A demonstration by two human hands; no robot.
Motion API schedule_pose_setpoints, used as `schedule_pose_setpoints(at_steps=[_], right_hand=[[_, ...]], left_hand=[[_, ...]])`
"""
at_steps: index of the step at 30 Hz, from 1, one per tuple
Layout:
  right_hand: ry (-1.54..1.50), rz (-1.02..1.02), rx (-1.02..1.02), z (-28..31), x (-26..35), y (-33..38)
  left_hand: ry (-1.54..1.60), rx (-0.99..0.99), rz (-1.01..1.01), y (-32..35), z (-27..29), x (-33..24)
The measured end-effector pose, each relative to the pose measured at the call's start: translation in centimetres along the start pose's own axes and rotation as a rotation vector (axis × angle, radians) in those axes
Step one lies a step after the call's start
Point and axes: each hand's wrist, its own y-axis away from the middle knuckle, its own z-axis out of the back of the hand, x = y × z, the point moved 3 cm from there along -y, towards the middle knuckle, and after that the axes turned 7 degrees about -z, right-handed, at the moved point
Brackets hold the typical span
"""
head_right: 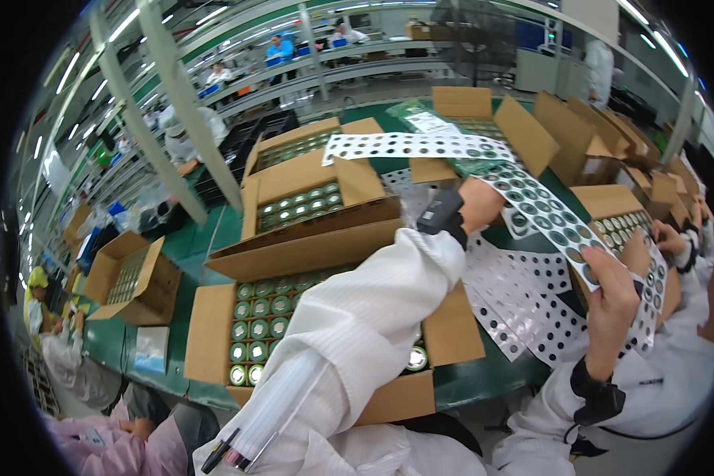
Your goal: Applying circular green insulation stickers to the tops of cylindrical battery cells in a box.
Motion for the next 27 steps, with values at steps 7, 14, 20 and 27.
schedule_pose_setpoints(at_steps=[7, 14, 20, 27], right_hand=[[-0.033, 0.008, -0.04, -0.3, 2.0, 0.2], [0.062, 0.086, -0.121, 1.6, 3.2, 0.7], [0.11, 0.111, -0.172, 3.1, 3.5, 1.6], [0.131, 0.115, -0.32, 8.4, 4.1, 4.2]], left_hand=[[-0.118, 0.247, 0.068, 2.1, 0.8, 1.9], [-0.138, 0.111, 0.073, 2.2, -0.2, 2.2], [-0.119, 0.238, 0.094, 2.0, 0.0, 2.1], [-0.129, 0.375, 0.361, 4.2, -0.5, 4.2]])
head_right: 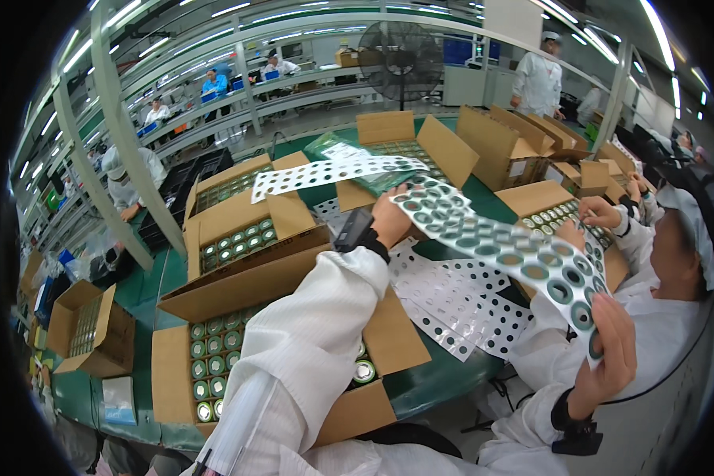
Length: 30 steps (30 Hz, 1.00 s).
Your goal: Applying circular green insulation stickers to the tops of cylindrical battery cells in a box.
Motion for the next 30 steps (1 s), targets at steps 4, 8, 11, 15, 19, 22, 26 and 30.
schedule_pose_setpoints(at_steps=[4, 8, 11, 15, 19, 22, 26, 30], right_hand=[[0.043, 0.088, -0.091, 3.7, -0.7, 1.5], [0.069, 0.105, -0.069, 5.0, -1.1, 2.8], [0.027, 0.035, -0.086, 4.9, -2.1, 3.8], [-0.029, -0.041, -0.08, 4.2, -2.8, 4.4], [-0.043, 0.01, 0.014, 4.2, -3.2, 5.6], [-0.001, -0.057, 0.026, 5.1, -3.7, 6.5], [-0.02, -0.029, 0.096, 5.2, -3.8, 7.0], [-0.045, -0.045, 0.131, 5.3, -3.7, 7.6]], left_hand=[[0.04, 0.033, -0.011, 0.2, 0.9, -0.4], [-0.022, -0.04, -0.014, 0.6, 0.8, -1.4], [-0.051, -0.051, -0.046, 0.7, 0.4, -1.4], [-0.087, -0.026, -0.069, 1.2, -0.3, -0.8], [-0.143, -0.063, -0.103, 0.8, -0.3, -0.5], [-0.184, -0.024, -0.122, 0.1, 0.1, -1.2], [-0.2, 0.008, -0.152, -0.3, 1.1, -1.6], [-0.358, -0.009, -0.207, -0.1, 1.7, -2.3]])
